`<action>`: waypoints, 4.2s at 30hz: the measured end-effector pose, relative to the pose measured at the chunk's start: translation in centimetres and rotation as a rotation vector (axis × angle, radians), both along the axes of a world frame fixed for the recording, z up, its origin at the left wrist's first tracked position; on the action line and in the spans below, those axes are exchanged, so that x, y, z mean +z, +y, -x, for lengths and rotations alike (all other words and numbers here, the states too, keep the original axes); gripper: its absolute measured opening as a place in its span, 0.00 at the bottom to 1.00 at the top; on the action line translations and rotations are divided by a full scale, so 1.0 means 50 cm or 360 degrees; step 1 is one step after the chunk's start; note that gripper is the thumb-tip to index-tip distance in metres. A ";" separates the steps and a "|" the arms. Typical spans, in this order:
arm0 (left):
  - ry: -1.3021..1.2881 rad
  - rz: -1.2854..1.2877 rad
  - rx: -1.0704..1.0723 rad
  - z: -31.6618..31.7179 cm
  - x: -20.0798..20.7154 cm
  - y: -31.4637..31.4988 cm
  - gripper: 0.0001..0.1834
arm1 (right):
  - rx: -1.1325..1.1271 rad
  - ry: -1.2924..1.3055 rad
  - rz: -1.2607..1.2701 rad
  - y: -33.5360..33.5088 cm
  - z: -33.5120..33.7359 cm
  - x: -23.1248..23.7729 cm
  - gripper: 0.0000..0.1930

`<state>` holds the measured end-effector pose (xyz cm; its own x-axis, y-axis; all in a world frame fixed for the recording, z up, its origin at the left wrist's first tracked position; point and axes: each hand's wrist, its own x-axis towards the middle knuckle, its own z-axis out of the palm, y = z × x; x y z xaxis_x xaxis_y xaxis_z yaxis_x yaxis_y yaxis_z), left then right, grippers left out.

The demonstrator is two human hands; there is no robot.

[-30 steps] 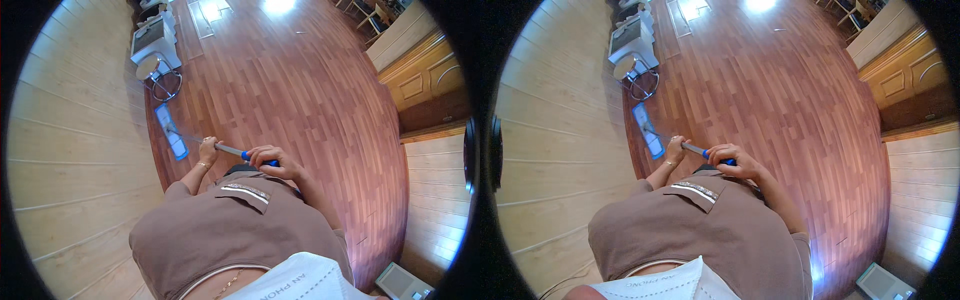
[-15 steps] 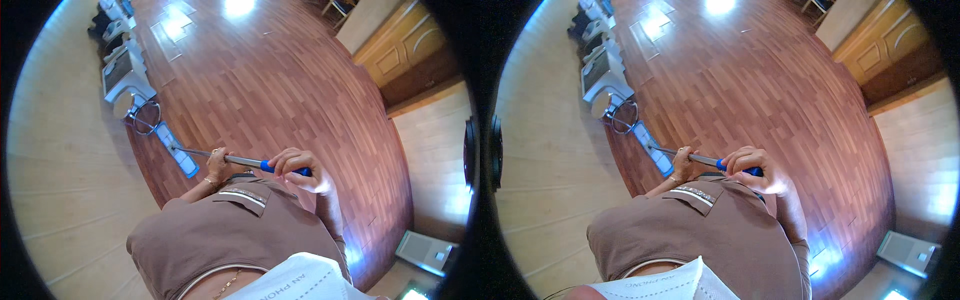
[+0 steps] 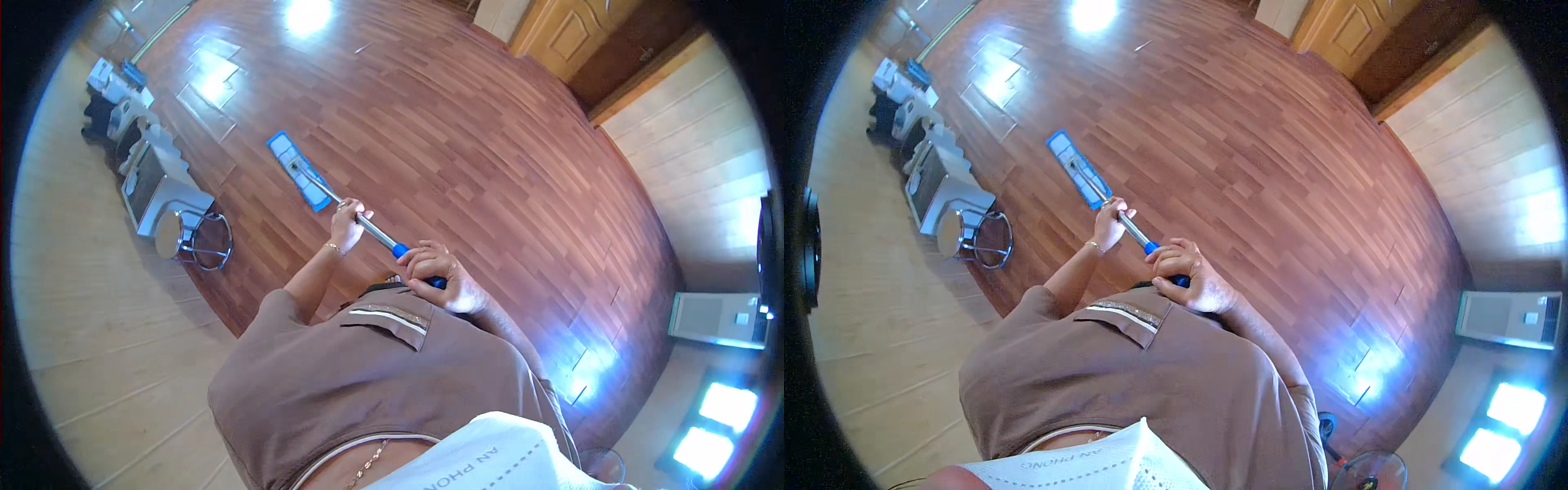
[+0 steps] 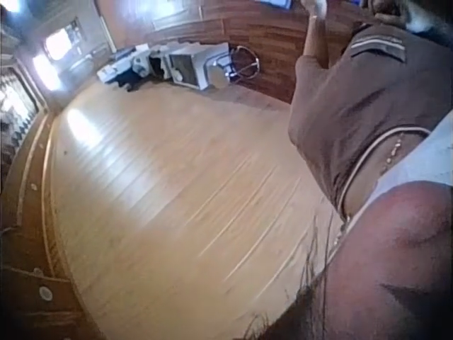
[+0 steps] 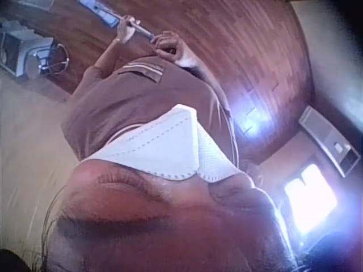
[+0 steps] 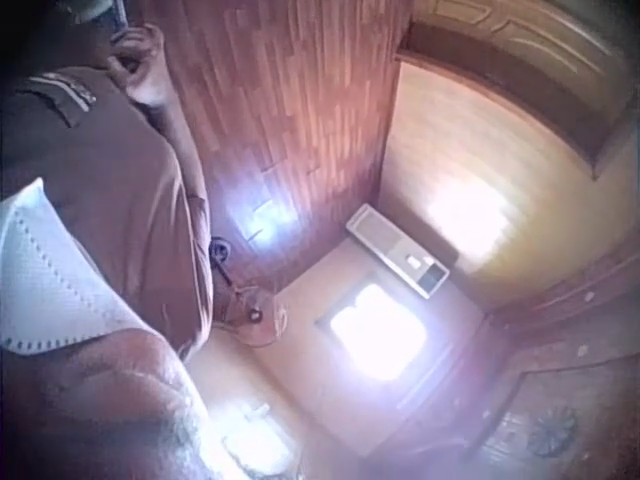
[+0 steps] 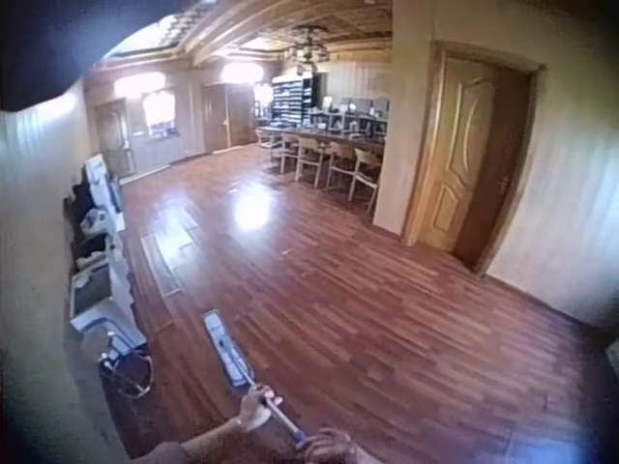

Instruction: Mopping a large wooden floor using a flat mop.

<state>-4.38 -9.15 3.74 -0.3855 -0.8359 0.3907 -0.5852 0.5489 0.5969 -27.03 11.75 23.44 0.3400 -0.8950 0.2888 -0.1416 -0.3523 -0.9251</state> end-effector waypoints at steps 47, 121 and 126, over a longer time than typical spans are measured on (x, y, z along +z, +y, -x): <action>0.0781 0.0143 -0.0498 -0.178 0.495 0.293 0.37 | -0.0780 0.0513 0.0481 -0.109 -0.298 0.136 0.14; -0.0223 -0.1502 -0.3958 0.377 0.508 0.573 0.06 | -0.3807 0.0970 -0.1222 0.614 -0.325 -0.309 0.15; -0.0599 -0.1569 -0.4052 0.345 0.436 0.646 0.10 | -0.3769 0.1058 -0.1243 0.687 -0.416 -0.373 0.16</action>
<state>-21.65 23.17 25.56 -0.2184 0.9571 0.1905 0.1264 -0.1658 0.9780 -6.25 46.12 4.81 -0.9048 0.3583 0.2301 0.2207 0.8567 -0.4662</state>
